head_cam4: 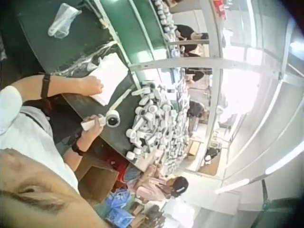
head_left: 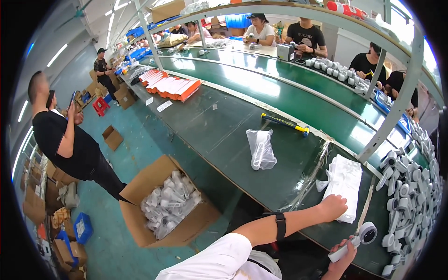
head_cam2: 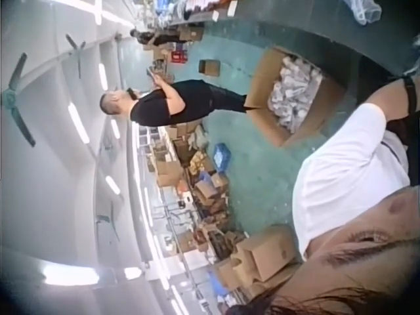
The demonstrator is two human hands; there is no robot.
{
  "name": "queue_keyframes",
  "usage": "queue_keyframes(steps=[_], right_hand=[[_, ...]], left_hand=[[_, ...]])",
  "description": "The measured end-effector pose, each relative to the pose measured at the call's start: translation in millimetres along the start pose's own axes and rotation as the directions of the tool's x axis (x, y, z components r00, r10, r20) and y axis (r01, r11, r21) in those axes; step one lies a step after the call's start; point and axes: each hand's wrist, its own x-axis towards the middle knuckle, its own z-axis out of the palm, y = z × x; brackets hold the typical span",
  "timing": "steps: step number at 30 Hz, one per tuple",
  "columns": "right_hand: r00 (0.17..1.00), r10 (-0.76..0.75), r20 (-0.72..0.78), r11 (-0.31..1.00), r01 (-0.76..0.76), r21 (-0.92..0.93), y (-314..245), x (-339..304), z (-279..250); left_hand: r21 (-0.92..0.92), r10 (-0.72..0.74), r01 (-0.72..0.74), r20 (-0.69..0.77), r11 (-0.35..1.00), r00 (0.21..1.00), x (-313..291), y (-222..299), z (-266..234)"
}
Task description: The person picks up a handheld fan, slides it into a plastic bag, and places the bagged fan into a cardboard box, repeating the process several times.
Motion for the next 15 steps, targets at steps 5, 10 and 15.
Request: queue_keyframes(steps=[5, 10, 15], right_hand=[[0.999, 0.035, 0.02, 0.999, -0.035, -0.027, 3, 0, -4], [1.0, 0.007, 0.005, 0.999, -0.007, -0.038, 4, -1, -5], [1.0, 0.006, -0.013, 1.0, -0.007, -0.014, 5, -5, -7]], left_hand=[[-0.068, -0.032, 0.028, -0.061, 0.997, 0.998, -1, -5, 6], [-0.138, -0.055, 0.043, -0.087, 0.989, 0.995, -1, -5, 6], [-0.169, -0.001, -0.021, -0.13, 0.985, 0.992, -7, 2, -16]])
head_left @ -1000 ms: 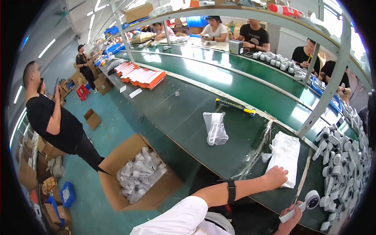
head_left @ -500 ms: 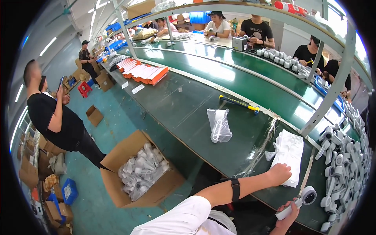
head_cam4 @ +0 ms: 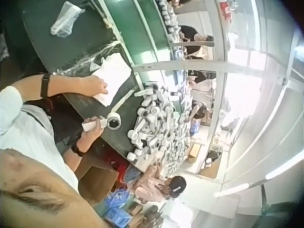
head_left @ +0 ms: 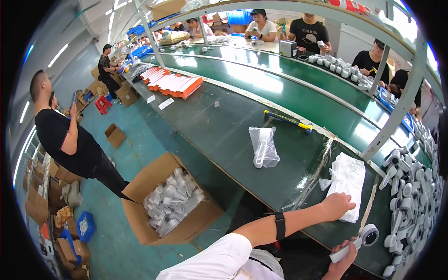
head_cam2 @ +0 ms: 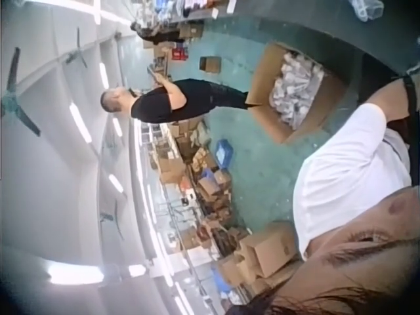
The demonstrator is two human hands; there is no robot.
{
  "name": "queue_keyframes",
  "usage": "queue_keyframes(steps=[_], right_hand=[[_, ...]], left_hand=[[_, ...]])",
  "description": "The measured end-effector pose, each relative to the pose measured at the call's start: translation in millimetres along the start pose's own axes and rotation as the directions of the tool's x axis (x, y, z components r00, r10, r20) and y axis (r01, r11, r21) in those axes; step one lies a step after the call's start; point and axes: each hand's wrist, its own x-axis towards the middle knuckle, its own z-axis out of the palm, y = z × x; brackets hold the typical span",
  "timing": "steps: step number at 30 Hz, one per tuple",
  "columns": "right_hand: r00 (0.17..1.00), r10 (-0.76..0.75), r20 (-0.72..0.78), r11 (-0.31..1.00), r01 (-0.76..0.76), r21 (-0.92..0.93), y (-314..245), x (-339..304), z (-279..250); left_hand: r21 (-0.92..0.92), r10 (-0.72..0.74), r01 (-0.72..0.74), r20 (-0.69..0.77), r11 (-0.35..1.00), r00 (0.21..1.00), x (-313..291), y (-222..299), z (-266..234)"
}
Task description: The person picks up a handheld fan, slides it into a plastic bag, and places the bagged fan into a cardboard box, repeating the process several times.
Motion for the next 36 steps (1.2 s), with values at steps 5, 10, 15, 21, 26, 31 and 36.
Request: queue_keyframes(steps=[5, 10, 15, 21, 26, 31, 36], right_hand=[[1.0, 0.004, -0.028, 1.0, -0.004, 0.02, -1, -4, 3], [0.998, 0.001, -0.069, 1.0, -0.001, -0.002, -12, -5, 12], [0.999, 0.03, 0.016, 0.985, -0.027, -0.172, -16, 5, 23], [0.997, 0.015, 0.074, 0.972, 0.002, -0.235, -23, 4, 10], [0.976, 0.116, 0.184, 0.958, -0.061, -0.282, -29, 1, 11], [0.883, 0.34, 0.323, 0.861, -0.154, -0.485, -36, 3, 24], [0.879, 0.343, 0.331, 0.78, -0.071, -0.622, -40, 7, 32]], left_hand=[[-0.01, 0.014, -0.014, -0.049, 1.0, 0.999, 0, -1, 0], [0.004, 0.009, -0.009, -0.026, 1.0, 1.0, 11, 5, -5], [-0.262, -0.204, 0.185, -0.047, 0.947, 0.978, 5, -8, -18], [-0.39, -0.26, 0.242, 0.006, 0.888, 0.966, 16, -7, -15], [-0.401, -0.284, 0.268, 0.022, 0.876, 0.959, 18, -3, -22], [-0.508, -0.285, 0.263, 0.036, 0.82, 0.958, 18, -2, -22], [-0.596, -0.294, 0.305, 0.118, 0.742, 0.948, 9, -7, -31]])
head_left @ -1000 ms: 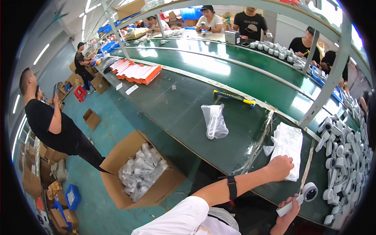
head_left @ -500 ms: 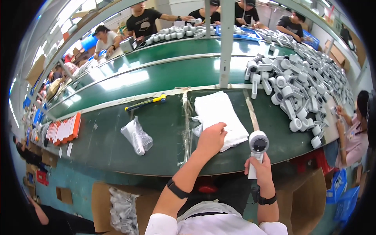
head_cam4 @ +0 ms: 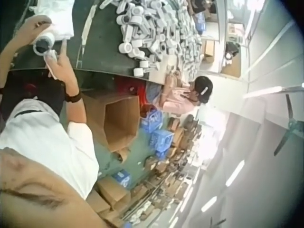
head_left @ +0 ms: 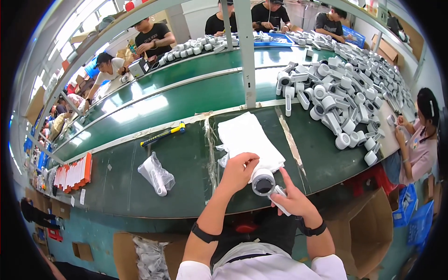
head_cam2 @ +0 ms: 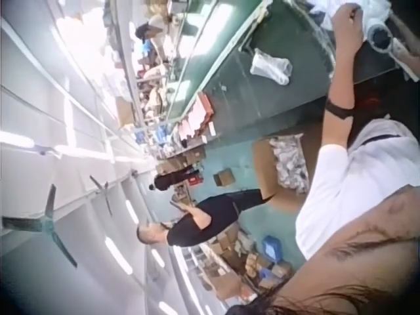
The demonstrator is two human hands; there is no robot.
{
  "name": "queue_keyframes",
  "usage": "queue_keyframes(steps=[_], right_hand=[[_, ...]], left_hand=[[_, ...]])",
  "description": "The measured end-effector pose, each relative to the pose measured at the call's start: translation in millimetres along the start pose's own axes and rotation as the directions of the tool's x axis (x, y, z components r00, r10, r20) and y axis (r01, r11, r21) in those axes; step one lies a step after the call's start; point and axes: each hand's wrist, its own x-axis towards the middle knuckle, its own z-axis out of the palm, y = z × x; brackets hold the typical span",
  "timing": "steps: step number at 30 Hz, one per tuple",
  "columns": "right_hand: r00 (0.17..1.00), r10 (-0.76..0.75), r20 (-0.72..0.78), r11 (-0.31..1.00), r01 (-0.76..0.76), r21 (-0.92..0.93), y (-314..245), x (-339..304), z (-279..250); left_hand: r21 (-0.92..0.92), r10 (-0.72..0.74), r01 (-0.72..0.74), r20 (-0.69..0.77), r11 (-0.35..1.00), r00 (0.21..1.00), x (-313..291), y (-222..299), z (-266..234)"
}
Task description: The person picks up a handheld fan, slides it into a plastic bag, and places the bagged fan into a cardboard box, repeating the process several times.
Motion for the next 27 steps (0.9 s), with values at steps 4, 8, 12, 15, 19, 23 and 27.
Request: queue_keyframes(steps=[4, 8, 12, 15, 19, 23, 27], right_hand=[[0.997, 0.039, -0.06, 0.991, -0.047, -0.128, -17, -2, -2], [0.998, 0.065, -0.019, 0.972, -0.068, -0.224, -20, 8, -11], [0.997, 0.065, 0.034, 0.969, -0.055, -0.241, -15, 18, -17], [0.999, 0.032, 0.035, 0.977, -0.024, -0.214, -11, 19, -18], [0.997, 0.074, -0.003, 0.985, -0.074, -0.156, -13, 19, -20], [0.995, 0.062, -0.08, 0.952, -0.083, -0.296, -17, 17, -15], [0.988, 0.048, -0.144, 0.928, -0.098, -0.36, -18, 15, -11]], left_hand=[[-0.019, -0.032, 0.033, 0.054, 0.999, 0.998, -3, 4, -5], [-0.075, -0.059, 0.065, 0.073, 0.995, 0.996, -3, 6, -5], [-0.108, -0.081, 0.091, 0.093, 0.99, 0.992, -6, 3, -8], [-0.081, -0.094, 0.103, 0.118, 0.991, 0.989, -7, 3, -11], [-0.066, -0.079, 0.087, 0.119, 0.994, 0.99, -8, 0, -12], [-0.074, -0.07, 0.078, 0.105, 0.994, 0.992, -12, -1, -9], [-0.009, 0.1, -0.099, 0.053, 0.995, 0.994, -14, 6, -4]])
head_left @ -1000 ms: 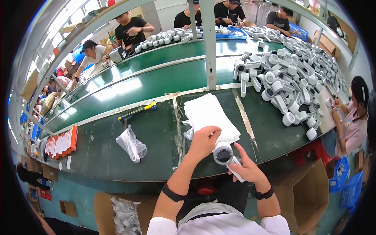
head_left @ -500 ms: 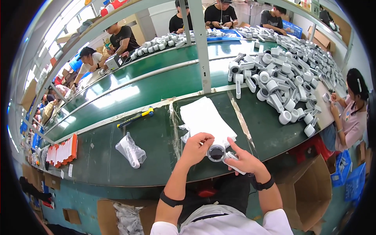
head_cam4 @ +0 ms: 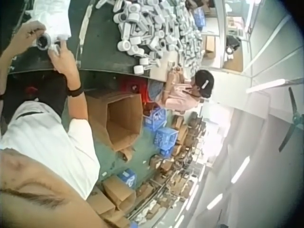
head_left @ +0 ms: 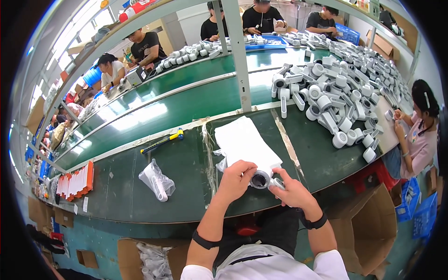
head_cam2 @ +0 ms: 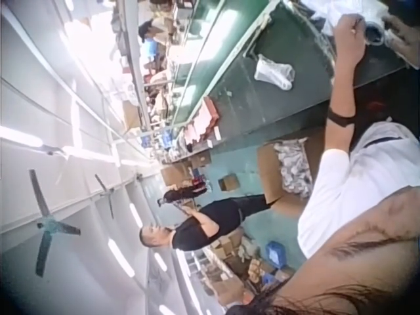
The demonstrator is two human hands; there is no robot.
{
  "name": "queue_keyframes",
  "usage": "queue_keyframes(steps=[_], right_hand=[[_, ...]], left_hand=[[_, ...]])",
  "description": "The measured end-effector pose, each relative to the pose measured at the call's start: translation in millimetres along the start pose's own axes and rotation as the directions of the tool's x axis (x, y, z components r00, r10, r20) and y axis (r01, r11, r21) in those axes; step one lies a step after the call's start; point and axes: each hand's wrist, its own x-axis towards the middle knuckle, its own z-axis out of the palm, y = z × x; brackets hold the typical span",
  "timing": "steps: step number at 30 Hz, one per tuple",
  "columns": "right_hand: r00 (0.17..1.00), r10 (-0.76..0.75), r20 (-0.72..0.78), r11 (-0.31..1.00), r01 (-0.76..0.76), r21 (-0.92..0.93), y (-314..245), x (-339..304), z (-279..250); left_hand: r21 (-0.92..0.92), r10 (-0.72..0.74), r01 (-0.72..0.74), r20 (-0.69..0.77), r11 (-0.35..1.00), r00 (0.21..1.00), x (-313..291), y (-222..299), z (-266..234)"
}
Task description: The person picks up a handheld fan, slides it into a plastic bag, and places the bagged fan into a cardboard box, repeating the process several times.
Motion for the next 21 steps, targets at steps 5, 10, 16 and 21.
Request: queue_keyframes(steps=[5, 10, 16, 21], right_hand=[[0.98, -0.104, -0.167, 0.984, 0.077, -0.163, 21, 12, 7], [0.987, 0.064, -0.148, 0.963, -0.023, 0.267, 1, 5, 8], [0.959, -0.034, -0.282, 0.783, 0.201, 0.589, 17, 19, 31], [0.956, -0.029, -0.292, 0.761, 0.21, 0.614, 26, 23, 40]], left_hand=[[0.145, 0.183, -0.187, 0.04, 0.972, 0.982, -4, 15, 8], [0.229, 0.245, -0.23, -0.038, 0.946, 0.969, -14, 12, 23], [0.174, 0.262, -0.241, -0.114, 0.955, 0.958, -18, 7, 44], [0.106, 0.297, -0.286, -0.111, 0.952, 0.948, -25, 13, 49]])
